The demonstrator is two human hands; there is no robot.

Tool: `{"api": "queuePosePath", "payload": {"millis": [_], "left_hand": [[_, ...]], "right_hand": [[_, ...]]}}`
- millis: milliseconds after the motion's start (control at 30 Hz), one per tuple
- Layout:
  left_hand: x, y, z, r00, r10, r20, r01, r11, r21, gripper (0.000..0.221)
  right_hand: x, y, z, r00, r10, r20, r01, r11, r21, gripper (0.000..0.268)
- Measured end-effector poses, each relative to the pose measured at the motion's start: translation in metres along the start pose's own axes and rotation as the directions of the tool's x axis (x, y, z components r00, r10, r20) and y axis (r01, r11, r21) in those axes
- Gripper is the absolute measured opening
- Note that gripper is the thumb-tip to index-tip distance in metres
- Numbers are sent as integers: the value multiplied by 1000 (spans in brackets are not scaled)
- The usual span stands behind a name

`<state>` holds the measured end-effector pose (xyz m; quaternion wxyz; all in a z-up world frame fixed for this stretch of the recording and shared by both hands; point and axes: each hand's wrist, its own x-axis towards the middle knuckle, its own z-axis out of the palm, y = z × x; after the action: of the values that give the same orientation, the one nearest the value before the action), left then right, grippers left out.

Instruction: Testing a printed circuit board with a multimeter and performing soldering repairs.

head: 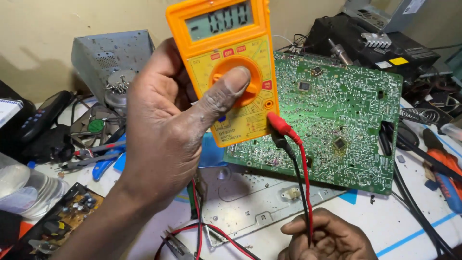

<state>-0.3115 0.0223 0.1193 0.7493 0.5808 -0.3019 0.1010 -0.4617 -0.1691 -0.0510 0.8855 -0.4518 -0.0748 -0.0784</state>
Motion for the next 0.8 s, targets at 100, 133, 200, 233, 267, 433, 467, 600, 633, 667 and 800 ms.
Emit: {"api": "queuePosePath", "payload": {"millis": [100,133,200,233,267,433,467,600,633,667,800], "left_hand": [[4,3,0,999,-21,-48,20,999,-31,38],[6,6,0,997,-30,-70,27,999,-47,38],[9,11,-4,997,10,-79,-15,998,-65,37],[10,13,-7,996,41,-84,-48,995,-84,35],[10,13,-11,995,40,-88,-47,996,-80,35],[14,15,-23,971,208,-122,-217,974,-63,27],[15,17,-25,969,212,-125,-220,974,-60,27],[20,21,-34,964,228,-135,-243,965,-103,18],[19,17,-32,963,233,-139,-248,963,-105,17],[20,17,-32,961,237,-143,-253,962,-106,17],[25,15,-34,956,252,-153,-270,957,-108,16]], "right_hand": [[-1,16,6,973,77,-218,-115,980,-165,37],[-1,20,12,930,116,-350,-216,940,-264,40],[16,20,19,995,-5,-97,-43,873,-485,33],[23,21,23,982,-78,171,170,755,-634,26],[32,19,31,982,-74,173,168,757,-631,26],[69,20,59,858,63,509,389,567,-726,30],[74,18,68,856,63,514,393,567,-724,30],[86,26,93,912,255,321,185,442,-878,46],[89,31,96,924,227,307,230,309,-923,48],[91,35,97,925,226,305,230,306,-924,48],[98,36,101,871,105,480,433,297,-851,24]]}}
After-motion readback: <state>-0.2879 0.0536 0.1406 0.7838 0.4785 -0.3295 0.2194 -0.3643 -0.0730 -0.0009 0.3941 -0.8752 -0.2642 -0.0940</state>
